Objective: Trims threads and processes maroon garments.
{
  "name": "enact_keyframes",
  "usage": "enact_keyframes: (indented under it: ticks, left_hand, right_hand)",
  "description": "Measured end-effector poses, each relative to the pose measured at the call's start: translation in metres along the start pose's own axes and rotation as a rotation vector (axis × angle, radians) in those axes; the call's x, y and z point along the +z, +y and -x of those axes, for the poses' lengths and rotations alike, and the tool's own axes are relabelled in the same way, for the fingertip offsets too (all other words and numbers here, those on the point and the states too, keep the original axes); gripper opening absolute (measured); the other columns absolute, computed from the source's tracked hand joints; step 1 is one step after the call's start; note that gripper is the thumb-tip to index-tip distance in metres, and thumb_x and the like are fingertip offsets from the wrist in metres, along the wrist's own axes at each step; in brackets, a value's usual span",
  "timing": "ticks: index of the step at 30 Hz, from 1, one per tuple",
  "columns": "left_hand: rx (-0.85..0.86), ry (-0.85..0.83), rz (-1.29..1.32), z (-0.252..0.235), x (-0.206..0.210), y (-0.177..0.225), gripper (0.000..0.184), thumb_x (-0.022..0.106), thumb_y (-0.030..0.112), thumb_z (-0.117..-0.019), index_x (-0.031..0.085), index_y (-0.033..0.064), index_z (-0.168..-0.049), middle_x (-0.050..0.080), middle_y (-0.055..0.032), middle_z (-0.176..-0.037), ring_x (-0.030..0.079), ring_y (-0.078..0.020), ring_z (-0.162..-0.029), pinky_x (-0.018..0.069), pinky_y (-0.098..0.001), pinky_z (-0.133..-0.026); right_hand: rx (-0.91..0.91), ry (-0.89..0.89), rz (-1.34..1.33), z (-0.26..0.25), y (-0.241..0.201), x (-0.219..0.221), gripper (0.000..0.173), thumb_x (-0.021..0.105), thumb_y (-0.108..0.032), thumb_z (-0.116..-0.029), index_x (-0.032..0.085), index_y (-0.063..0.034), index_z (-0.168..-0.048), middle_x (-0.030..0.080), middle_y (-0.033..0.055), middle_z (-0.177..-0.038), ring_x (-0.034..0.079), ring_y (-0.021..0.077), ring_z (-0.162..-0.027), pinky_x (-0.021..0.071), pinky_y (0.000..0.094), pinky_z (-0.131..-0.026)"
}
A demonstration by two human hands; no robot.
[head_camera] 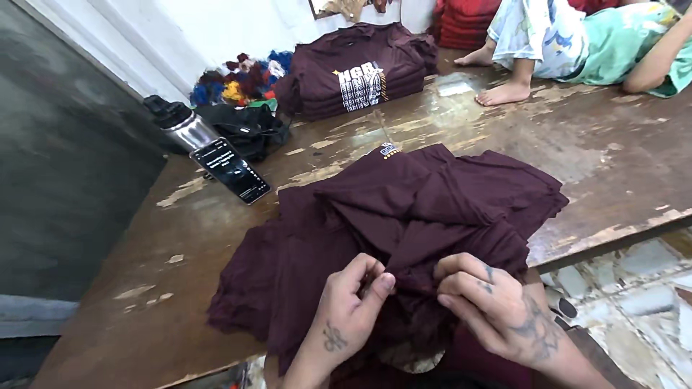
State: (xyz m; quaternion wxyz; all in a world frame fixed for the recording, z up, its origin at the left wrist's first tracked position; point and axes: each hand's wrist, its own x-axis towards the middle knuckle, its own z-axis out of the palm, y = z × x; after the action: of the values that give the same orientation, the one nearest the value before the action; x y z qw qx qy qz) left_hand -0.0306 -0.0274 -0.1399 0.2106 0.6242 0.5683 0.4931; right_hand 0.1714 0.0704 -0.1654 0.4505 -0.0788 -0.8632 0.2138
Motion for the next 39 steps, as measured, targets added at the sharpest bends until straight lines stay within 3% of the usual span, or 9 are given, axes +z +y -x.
enact_keyframes:
  ticks: [4, 15, 21, 24, 27, 29, 31, 35, 39]
  left_hand:
    - [0.270, -0.103, -0.654, 0.001, -0.011, 0.019, 0.038, 0.053, 0.032, -0.0989, 0.068, 0.0076, -0.124, 0.068, -0.0099, -0.090, 0.066, -0.0217, -0.071, 0.0519, -0.0364, -0.055]
    - [0.528, -0.212, -0.914, -0.004, -0.020, 0.044, 0.030, 0.052, 0.015, -0.0950, 0.075, 0.0144, -0.114, 0.066, -0.0066, -0.080, 0.059, -0.0238, -0.061, 0.0390, -0.0365, -0.050]
    - [0.452, -0.136, -0.817, -0.001, -0.021, 0.036, 0.031, 0.052, 0.015, -0.0951, 0.075, 0.0123, -0.115, 0.069, -0.0086, -0.083, 0.063, -0.0237, -0.063, 0.0458, -0.0362, -0.050]
    - [0.170, 0.108, -0.439, 0.005, -0.017, 0.023, 0.044, 0.056, 0.044, -0.1028, 0.065, 0.0052, -0.121, 0.060, -0.0016, -0.082, 0.053, -0.0029, -0.067, 0.0435, -0.0163, -0.059]
    - [-0.030, 0.172, -0.092, 0.007, 0.015, 0.010, 0.029, 0.070, 0.030, -0.0927, 0.070, 0.0007, -0.095, 0.052, 0.0063, -0.063, 0.043, 0.0065, -0.053, 0.0364, -0.0113, -0.049]
    - [0.101, 0.114, 0.139, 0.015, 0.032, 0.005, 0.023, 0.065, 0.026, -0.0975, 0.062, 0.0061, -0.086, 0.052, 0.0070, -0.065, 0.046, 0.0076, -0.056, 0.0383, -0.0083, -0.052]
    - [0.262, 0.084, 0.306, 0.019, 0.030, 0.006, 0.022, 0.062, 0.033, -0.1020, 0.062, 0.0132, -0.092, 0.056, 0.0075, -0.073, 0.052, 0.0068, -0.062, 0.0433, -0.0078, -0.056]
    - [0.159, 0.245, 0.073, 0.002, 0.022, 0.013, 0.036, 0.057, 0.043, -0.1030, 0.066, 0.0100, -0.091, 0.059, 0.0096, -0.073, 0.051, 0.0109, -0.063, 0.0419, -0.0066, -0.056]
    - [0.148, 0.129, -0.265, -0.005, 0.039, 0.016, 0.027, 0.063, 0.025, -0.0953, 0.070, 0.0007, -0.087, 0.065, -0.0056, -0.070, 0.057, -0.0092, -0.057, 0.0470, -0.0251, -0.052]
  right_hand:
    - [0.033, 0.060, -0.064, 0.012, -0.006, 0.003, 0.016, 0.056, -0.020, -0.1023, 0.060, -0.0063, -0.096, 0.059, 0.0109, -0.102, 0.063, 0.0120, -0.103, 0.0522, 0.0195, -0.094]
    - [0.004, 0.174, -0.060, 0.013, -0.006, 0.015, 0.008, 0.059, -0.016, -0.0956, 0.057, -0.0092, -0.092, 0.050, 0.0062, -0.093, 0.057, 0.0109, -0.091, 0.0510, 0.0236, -0.095]
    - [-0.104, 0.076, -0.109, 0.026, -0.011, 0.009, 0.018, 0.057, -0.029, -0.1039, 0.060, -0.0156, -0.092, 0.049, 0.0024, -0.084, 0.056, 0.0125, -0.086, 0.0466, 0.0333, -0.103]
    - [-0.129, 0.090, -0.091, 0.017, -0.013, -0.010, 0.042, 0.048, -0.041, -0.1082, 0.060, -0.0114, -0.081, 0.054, 0.0038, -0.071, 0.060, 0.0130, -0.074, 0.0539, 0.0258, -0.080]
    - [0.010, -0.026, 0.058, -0.021, -0.006, -0.010, 0.018, 0.057, -0.017, -0.1013, 0.067, -0.0056, -0.111, 0.067, 0.0159, -0.105, 0.066, 0.0258, -0.102, 0.0548, 0.0349, -0.092]
    - [0.025, -0.045, 0.052, -0.035, 0.010, 0.009, 0.022, 0.065, -0.005, -0.0849, 0.072, -0.0002, -0.105, 0.074, 0.0163, -0.092, 0.072, 0.0275, -0.085, 0.0593, 0.0381, -0.077]
    - [0.041, 0.002, -0.120, -0.037, 0.020, 0.011, 0.013, 0.060, -0.003, -0.0896, 0.071, 0.0032, -0.094, 0.072, 0.0131, -0.079, 0.068, 0.0131, -0.072, 0.0552, 0.0229, -0.069]
    - [0.111, -0.045, -0.426, -0.032, 0.030, -0.001, 0.021, 0.053, -0.006, -0.0988, 0.066, 0.0094, -0.103, 0.068, 0.0097, -0.082, 0.060, -0.0020, -0.077, 0.0489, 0.0115, -0.075]
    - [0.133, -0.069, -0.486, -0.029, 0.031, -0.001, 0.019, 0.053, -0.007, -0.0995, 0.064, 0.0069, -0.105, 0.065, 0.0036, -0.082, 0.057, -0.0057, -0.076, 0.0476, 0.0101, -0.073]
